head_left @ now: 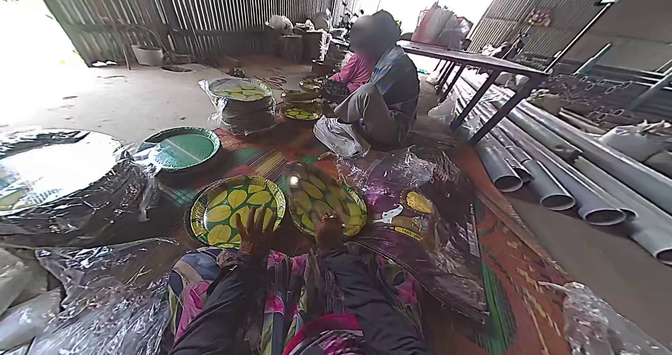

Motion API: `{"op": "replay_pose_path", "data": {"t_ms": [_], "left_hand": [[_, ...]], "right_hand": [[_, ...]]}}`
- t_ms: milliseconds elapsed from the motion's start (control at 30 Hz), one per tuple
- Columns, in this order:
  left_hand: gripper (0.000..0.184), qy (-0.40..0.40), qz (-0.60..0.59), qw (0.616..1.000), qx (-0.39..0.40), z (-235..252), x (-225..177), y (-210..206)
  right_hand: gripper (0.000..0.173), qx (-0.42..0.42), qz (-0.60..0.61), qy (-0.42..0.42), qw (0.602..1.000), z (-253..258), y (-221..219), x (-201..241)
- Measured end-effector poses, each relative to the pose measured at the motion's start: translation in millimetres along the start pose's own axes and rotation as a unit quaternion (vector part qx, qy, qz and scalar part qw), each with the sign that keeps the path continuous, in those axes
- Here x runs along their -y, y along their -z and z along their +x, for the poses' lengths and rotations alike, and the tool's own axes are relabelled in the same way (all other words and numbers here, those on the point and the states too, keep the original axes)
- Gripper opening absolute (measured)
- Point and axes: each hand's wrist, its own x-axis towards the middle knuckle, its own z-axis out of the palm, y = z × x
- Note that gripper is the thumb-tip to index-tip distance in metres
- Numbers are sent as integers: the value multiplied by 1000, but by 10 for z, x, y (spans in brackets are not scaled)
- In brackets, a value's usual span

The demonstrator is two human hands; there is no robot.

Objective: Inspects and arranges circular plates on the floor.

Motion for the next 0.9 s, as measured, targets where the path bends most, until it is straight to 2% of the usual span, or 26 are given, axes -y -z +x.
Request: {"op": "replay_pose_path", "data": {"t_ms": [33,67,100,133,200,233,300,333,367,400,433,500,567,600,667,733,767,833,900], "left_hand": [[33,-29,35,999,-30,-14,-23,17],[29,-44,55,997,-22,-27,-32,46],[36,-57,57,997,5,-8,-26,78],[39,-47,44,997,46,21,-17,109],[23,55,25,981,187,90,42,194],[22,128,30,948,290,168,97,238],[29,266,50,835,480,332,234,221],[31,311,53,780,540,343,300,154],[33,338,40,743,576,302,346,84],[40,355,19,731,582,221,377,3],[55,365,1,737,569,155,368,-53],[87,360,-2,768,530,137,269,-65],[92,327,-7,820,469,149,175,-35],[90,304,-13,849,432,113,146,-23],[82,240,-36,919,310,55,107,-15],[74,154,-49,968,189,26,56,-24],[67,102,-41,985,131,21,17,-13],[41,13,4,1000,23,4,-68,9],[25,-52,42,997,-36,-20,-117,33]], "right_hand": [[17,-34,15,52,998,29,-26,82],[18,-33,39,89,995,60,-43,166],[20,-21,58,109,992,99,-72,237],[28,-4,61,106,993,119,-115,291],[52,63,51,40,996,101,-198,312],[62,117,43,-13,992,88,-228,269],[72,264,27,-120,957,50,-241,114],[73,352,14,-164,922,16,-246,18],[70,421,1,-188,887,-49,-275,-81],[59,471,-16,-200,859,-132,-325,-168],[47,501,-34,-202,841,-219,-361,-227],[40,502,-57,-196,841,-316,-350,-237],[40,496,-51,-196,845,-262,-292,-229],[40,496,-38,-202,844,-230,-261,-237],[38,486,-10,-221,845,-113,-207,-298],[39,459,17,-238,856,16,-87,-317],[36,406,26,-228,885,43,-14,-280],[26,229,35,-144,962,54,55,-149],[23,98,57,-26,993,91,31,23]]}}
